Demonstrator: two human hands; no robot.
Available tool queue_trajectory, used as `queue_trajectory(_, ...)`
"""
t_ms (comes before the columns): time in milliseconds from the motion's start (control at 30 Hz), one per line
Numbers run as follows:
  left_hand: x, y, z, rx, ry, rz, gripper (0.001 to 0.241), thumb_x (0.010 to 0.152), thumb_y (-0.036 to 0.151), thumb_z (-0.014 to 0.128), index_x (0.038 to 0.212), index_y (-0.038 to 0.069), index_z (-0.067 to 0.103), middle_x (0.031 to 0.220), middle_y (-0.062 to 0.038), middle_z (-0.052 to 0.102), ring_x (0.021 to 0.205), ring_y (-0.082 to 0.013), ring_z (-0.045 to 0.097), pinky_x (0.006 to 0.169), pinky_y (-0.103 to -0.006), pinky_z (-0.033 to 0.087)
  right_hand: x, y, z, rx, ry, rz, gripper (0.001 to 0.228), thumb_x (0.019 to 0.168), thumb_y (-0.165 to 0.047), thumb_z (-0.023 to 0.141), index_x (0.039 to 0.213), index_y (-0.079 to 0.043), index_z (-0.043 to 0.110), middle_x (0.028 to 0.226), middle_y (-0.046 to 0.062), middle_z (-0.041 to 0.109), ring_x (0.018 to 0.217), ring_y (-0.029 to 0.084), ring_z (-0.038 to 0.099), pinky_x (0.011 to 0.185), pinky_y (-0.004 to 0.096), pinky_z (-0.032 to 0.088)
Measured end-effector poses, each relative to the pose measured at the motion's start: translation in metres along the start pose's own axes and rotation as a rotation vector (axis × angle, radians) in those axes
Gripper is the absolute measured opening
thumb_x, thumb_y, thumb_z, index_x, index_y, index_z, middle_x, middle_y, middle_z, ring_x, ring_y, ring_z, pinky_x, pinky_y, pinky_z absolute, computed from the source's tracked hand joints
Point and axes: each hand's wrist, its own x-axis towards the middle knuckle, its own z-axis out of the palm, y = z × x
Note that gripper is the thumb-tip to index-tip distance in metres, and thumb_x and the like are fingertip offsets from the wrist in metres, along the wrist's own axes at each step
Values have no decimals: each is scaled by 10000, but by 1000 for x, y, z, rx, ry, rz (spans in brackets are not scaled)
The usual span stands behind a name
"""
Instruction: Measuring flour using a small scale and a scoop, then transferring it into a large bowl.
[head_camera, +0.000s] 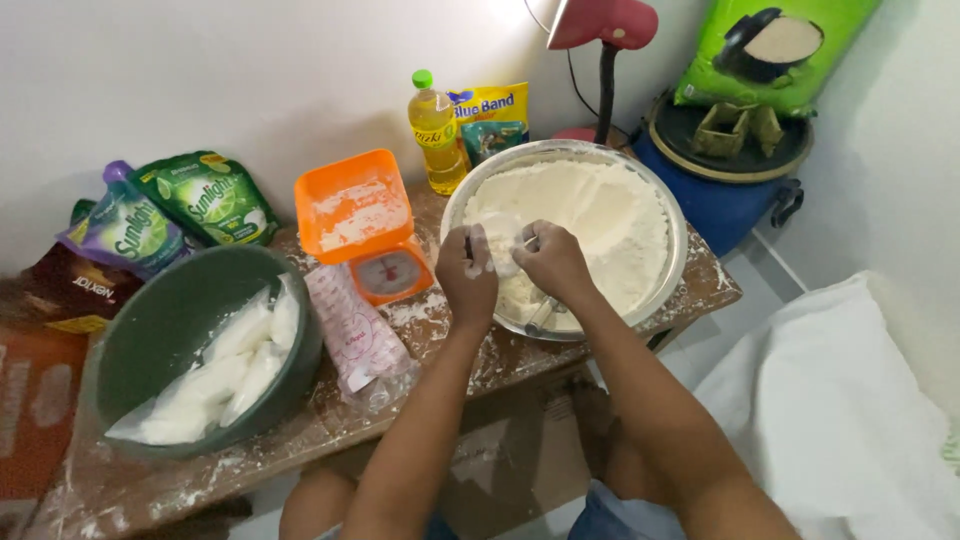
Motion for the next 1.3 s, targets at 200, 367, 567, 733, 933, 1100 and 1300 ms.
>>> queue_trajectory(200, -12, -2, 14, -50, 124, -36, 181, 1028, 180, 603, 889, 65, 611, 602, -147, 561, 593, -327, 612, 614, -380, 518, -15, 7, -5, 299, 188, -75, 402, 819, -236, 714, 1214, -159, 708, 672, 9, 655, 670, 147, 657, 680, 314, 523)
queue_trajectory(367, -23, -20, 20, -41, 111, -99, 99, 1002, 194, 640, 999, 101, 605, 584, -53, 582, 547, -211, 600, 595, -316, 518, -22, 6, -10, 411, 107, -222, 437, 915, -154, 664, 1339, -113, 568, 648, 34, 617, 604, 125, 560, 616, 271, 458)
queue_trajectory(567, -29, -11, 17, 3, -25, -145, 349, 949, 224, 663, 1245, 138, 498, 739, -62, 654, 584, -231, 642, 607, -364, 523, -12, 9, -6, 552, 26, -362, 399, 979, -45, 572, 1370, -30, 493, 635, 63, 609, 554, 118, 527, 558, 236, 437)
queue_trajectory(733, -24, -17, 13, 5, 9, 36, 116, 1019, 111, 544, 1110, 110, 616, 626, -47, 569, 546, -258, 636, 596, -339, 540, -13, 3, -10, 644, 61, -290, 347, 992, -49, 536, 1334, 6, 507, 613, 52, 600, 513, 111, 523, 516, 238, 420)
queue_trajectory(933, -24, -14, 14, -11, 33, 187, 173, 979, 38, 548, 1076, 87, 684, 745, -32, 526, 632, -268, 611, 622, -374, 536, -5, 19, -20, 547, 14, -327, 379, 964, -95, 634, 1327, -40, 543, 688, 99, 680, 512, 116, 578, 504, 219, 436)
queue_trajectory(1100, -26, -24, 14, -43, 136, 136, 239, 999, 38, 513, 1164, 102, 674, 870, -43, 525, 739, -248, 606, 719, -357, 539, -40, 9, -65, 143, -323, -325, 485, 813, -54, 651, 1295, 3, 642, 869, 206, 728, 657, 251, 620, 652, 416, 495)
queue_trajectory(1300, -29, -33, 19, 6, 226, 85, 244, 1006, 55, 506, 1178, 118, 667, 890, -50, 516, 830, -279, 616, 820, -373, 531, -62, -16, -66, -347, -556, -327, 558, 762, -26, 633, 1301, -143, 722, 921, 202, 748, 873, 390, 711, 826, 484, 545)
